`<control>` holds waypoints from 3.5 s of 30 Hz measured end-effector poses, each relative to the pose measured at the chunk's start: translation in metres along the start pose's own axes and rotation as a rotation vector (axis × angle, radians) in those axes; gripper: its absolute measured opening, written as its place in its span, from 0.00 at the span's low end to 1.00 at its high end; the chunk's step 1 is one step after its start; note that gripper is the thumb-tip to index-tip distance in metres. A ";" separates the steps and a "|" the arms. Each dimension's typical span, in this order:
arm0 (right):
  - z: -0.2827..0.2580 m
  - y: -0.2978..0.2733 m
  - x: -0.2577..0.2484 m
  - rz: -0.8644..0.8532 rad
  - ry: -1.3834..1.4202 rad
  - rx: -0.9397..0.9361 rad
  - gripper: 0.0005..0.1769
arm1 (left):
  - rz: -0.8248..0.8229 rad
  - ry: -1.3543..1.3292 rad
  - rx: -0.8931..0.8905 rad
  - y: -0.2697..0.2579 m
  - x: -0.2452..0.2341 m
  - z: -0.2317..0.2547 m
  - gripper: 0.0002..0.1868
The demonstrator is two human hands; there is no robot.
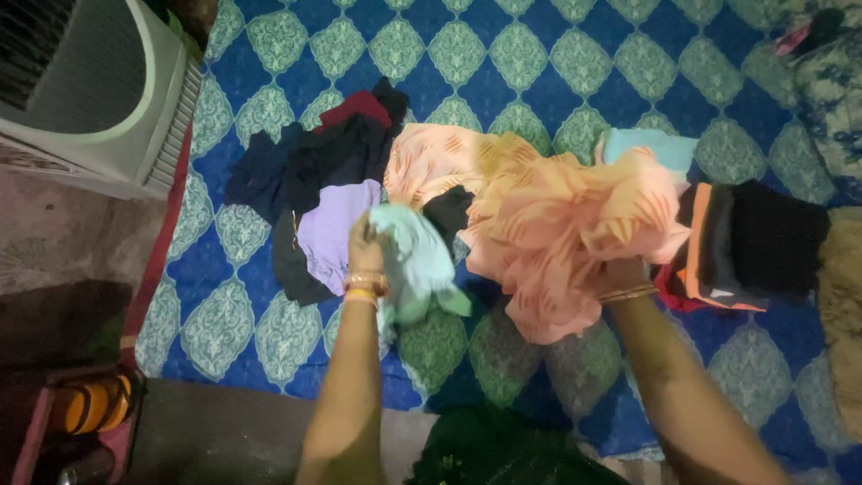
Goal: Folding various items of clothing on a bed.
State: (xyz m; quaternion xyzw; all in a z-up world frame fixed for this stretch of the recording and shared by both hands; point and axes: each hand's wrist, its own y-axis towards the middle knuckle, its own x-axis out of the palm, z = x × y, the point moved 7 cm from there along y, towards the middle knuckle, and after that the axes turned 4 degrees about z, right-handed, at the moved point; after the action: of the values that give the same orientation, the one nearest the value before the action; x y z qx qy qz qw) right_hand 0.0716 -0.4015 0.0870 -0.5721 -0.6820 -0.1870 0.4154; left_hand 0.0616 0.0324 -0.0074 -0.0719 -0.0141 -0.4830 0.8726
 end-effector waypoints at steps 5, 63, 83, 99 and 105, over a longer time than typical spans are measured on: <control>-0.001 0.009 0.006 -0.033 0.047 0.007 0.22 | -0.011 -0.019 0.185 0.026 0.025 0.084 0.37; -0.225 -0.090 0.108 -0.026 -1.412 -0.469 0.13 | 0.010 1.088 0.781 -0.205 0.154 0.324 0.15; -0.435 -0.127 -0.113 0.735 -1.999 -0.388 0.22 | 0.465 0.778 0.846 -0.087 -0.017 0.386 0.10; -0.117 -0.076 0.115 -0.133 -1.699 -0.310 0.22 | -0.584 0.880 0.543 -0.235 0.270 0.291 0.15; -0.168 -0.052 0.039 -0.337 -1.284 -0.650 0.14 | -0.626 0.976 0.619 -0.198 0.232 0.265 0.15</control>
State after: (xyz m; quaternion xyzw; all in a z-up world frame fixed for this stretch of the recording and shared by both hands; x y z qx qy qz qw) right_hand 0.0825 -0.5135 0.2271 -0.5507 -0.7796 -0.0691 -0.2901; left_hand 0.0296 -0.2291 0.2990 0.4174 0.2245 -0.6650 0.5773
